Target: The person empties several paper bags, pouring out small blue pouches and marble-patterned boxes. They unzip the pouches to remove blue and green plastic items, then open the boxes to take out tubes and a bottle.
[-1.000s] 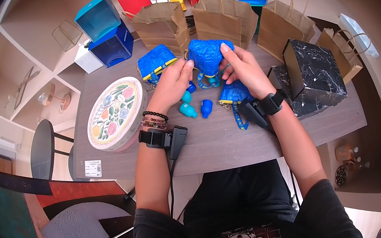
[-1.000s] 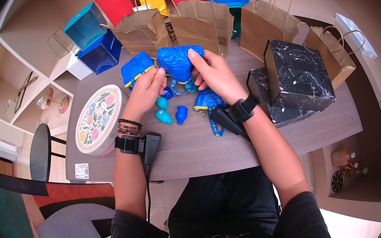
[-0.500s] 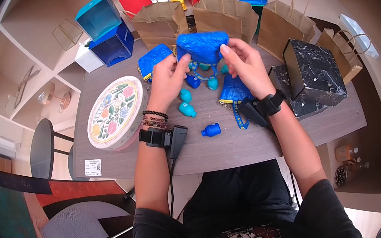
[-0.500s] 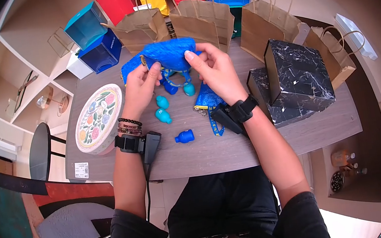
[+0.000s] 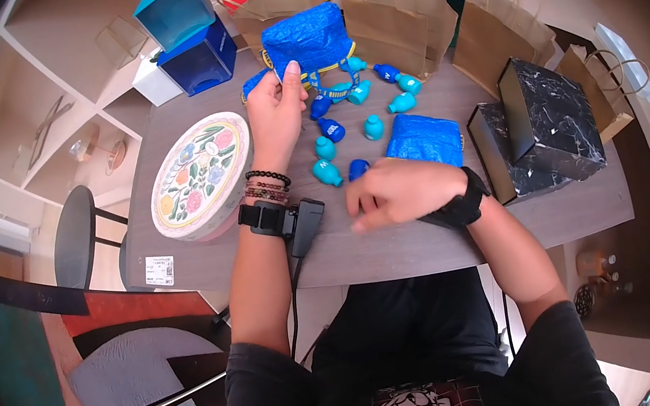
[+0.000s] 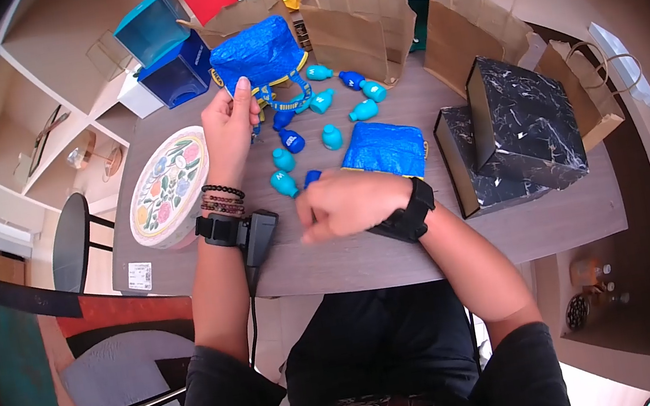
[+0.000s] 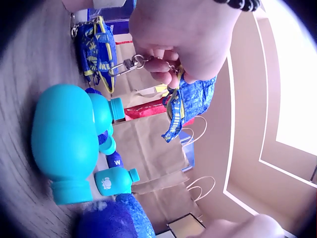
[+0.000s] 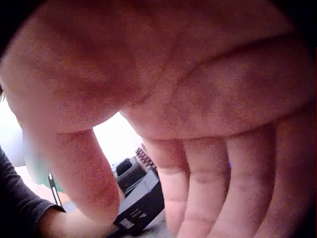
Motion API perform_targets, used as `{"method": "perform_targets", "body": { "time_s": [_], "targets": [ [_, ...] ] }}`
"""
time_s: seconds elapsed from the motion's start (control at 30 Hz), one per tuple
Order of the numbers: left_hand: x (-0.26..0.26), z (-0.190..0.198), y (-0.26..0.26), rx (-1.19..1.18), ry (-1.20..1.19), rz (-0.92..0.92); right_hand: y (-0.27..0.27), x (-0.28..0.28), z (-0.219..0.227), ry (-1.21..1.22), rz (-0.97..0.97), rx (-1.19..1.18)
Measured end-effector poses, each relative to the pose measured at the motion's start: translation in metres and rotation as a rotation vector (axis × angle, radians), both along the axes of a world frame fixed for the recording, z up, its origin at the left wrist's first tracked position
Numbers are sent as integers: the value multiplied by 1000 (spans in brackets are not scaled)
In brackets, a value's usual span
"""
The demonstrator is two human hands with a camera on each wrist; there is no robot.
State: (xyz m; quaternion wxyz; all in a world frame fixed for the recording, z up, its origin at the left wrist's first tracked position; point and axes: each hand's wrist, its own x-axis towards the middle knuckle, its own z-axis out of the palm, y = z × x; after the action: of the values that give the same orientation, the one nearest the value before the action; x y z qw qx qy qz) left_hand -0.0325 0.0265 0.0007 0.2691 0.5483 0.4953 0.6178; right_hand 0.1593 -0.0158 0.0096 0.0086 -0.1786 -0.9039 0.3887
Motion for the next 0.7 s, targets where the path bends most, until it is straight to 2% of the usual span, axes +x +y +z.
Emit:
{"method": "perform_targets", "body": {
  "time_s": [0.03, 0.13, 0.17, 0.23, 0.27, 0.3, 0.37, 0.53, 0.6, 0.63, 0.7],
  "targets": [
    [0, -1, 1, 2, 0, -4, 4, 1, -1, 0, -4, 2],
    [-1, -1, 1, -18, 24, -6, 12, 2, -8, 183, -293, 240],
    [0, 0, 0, -30, 23, -1, 15, 0, -11, 184, -294, 243],
    [1, 1, -1, -41, 19, 0, 19, -3, -13, 400, -532, 205],
    [1, 0, -1, -37, 29, 6, 16, -3, -2, 414, -634, 192],
    [1, 0, -1, -33, 39, 12, 18, -2, -3, 413, -634, 194],
    [-1, 0, -1, -32, 72, 49, 26, 2, -8, 513, -799, 304],
    [-1, 1, -1, -10, 62, 96, 33, 3, -11, 556, -867, 273],
    [2, 6, -6, -75, -29, -78, 29, -1, -7, 609, -964, 301],
    [4, 7, -8, -74, -29, -78, 31, -2, -9, 610, -964, 302],
    [7, 10, -13, -151, 24, -280, 37, -3, -15, 779, -976, 286]
  ]
}}
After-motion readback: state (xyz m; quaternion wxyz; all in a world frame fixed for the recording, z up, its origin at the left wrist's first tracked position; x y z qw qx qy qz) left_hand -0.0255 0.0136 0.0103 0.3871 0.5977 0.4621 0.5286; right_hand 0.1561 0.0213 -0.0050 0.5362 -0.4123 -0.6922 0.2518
